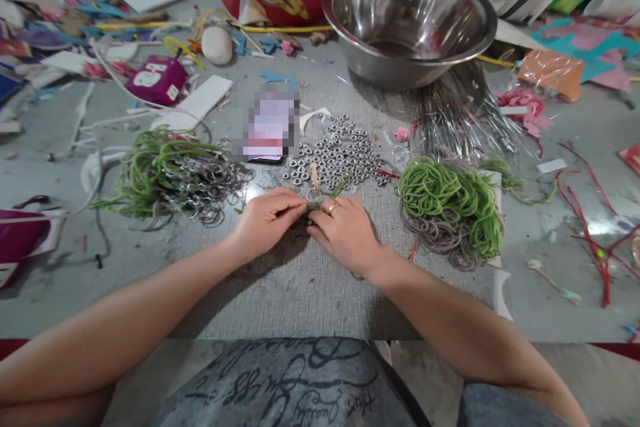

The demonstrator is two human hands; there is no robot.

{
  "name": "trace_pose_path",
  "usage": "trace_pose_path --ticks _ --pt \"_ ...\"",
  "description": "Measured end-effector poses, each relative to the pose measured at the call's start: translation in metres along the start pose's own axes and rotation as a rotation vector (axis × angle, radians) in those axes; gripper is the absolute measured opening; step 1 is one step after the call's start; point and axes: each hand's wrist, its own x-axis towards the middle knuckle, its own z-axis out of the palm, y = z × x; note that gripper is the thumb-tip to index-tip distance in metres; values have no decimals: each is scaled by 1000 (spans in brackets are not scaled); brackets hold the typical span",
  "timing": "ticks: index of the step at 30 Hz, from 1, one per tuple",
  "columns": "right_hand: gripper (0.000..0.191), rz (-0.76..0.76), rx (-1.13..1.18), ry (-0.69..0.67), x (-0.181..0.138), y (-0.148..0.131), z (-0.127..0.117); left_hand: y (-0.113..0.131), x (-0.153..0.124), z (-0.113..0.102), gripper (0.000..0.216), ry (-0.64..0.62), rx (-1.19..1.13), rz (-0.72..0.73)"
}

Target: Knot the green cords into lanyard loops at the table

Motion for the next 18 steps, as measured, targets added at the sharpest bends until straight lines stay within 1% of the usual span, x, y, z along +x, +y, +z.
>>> trace_pose_path --ticks 5,13,16,18 --pt "21 -48 29 30 -3 3 0 -6 -1 3 18 -52 102 116" --pt "19 -70 39 48 -4 3 -1 -5 1 2 13 -61 146 75" --pt "19 -83 44 56 -4 3 -1 -6 2 2 13 -111 179 88" --pt "18 -87 47 77 -5 3 -2 -5 3 1 15 -180 219 77"
